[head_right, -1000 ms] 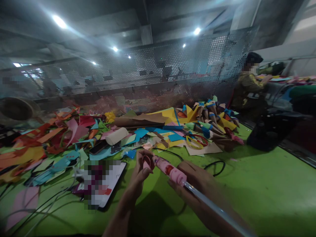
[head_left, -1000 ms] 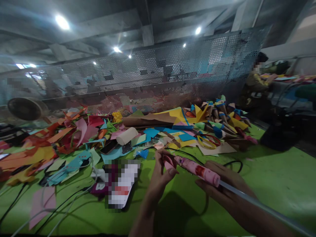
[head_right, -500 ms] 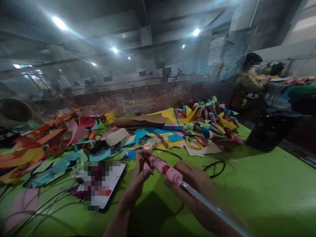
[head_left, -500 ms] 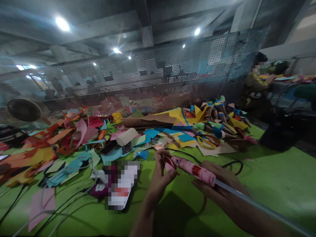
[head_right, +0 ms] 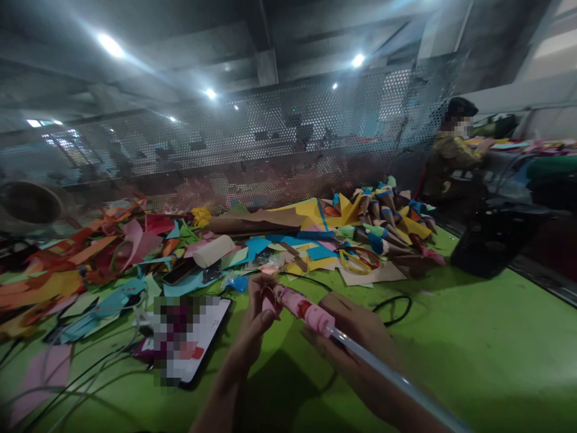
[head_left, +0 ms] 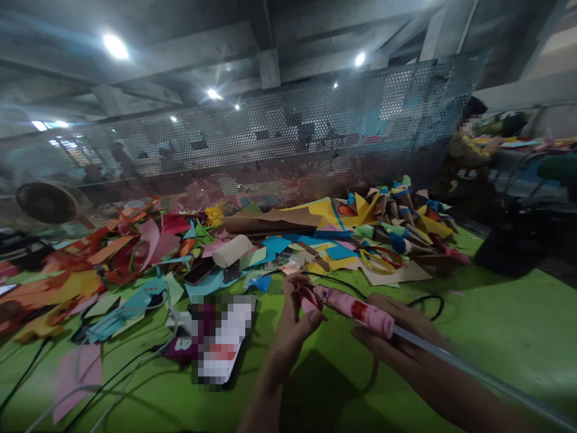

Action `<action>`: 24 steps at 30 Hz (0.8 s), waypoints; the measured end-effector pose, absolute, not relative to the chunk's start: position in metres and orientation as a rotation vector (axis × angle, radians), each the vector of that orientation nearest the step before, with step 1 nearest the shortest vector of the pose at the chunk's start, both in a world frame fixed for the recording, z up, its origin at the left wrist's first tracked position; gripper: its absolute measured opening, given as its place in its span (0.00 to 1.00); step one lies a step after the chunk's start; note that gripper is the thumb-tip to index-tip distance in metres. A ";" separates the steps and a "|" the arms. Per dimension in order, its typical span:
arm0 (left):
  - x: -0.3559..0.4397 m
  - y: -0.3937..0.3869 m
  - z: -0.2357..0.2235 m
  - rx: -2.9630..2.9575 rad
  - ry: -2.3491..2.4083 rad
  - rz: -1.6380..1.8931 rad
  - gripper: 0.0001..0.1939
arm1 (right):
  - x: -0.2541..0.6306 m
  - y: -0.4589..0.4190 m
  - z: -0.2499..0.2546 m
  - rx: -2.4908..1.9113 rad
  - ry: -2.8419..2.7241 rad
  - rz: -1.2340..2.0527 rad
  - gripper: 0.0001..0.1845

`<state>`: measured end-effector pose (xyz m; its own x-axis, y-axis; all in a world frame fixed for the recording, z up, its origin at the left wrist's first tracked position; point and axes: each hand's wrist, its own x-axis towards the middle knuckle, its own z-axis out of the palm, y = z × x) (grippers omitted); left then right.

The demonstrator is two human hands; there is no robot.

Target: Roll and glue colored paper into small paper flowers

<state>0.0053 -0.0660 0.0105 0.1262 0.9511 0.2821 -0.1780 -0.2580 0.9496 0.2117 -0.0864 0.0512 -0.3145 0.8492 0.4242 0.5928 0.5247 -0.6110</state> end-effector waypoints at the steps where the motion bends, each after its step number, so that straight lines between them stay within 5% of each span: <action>1: 0.005 -0.065 0.010 1.358 0.847 1.364 0.31 | 0.211 -0.086 0.051 -1.165 -2.028 0.440 0.11; 24: 0.006 -0.064 0.007 1.341 0.877 1.383 0.32 | 0.214 -0.084 0.049 -1.161 -2.037 0.437 0.11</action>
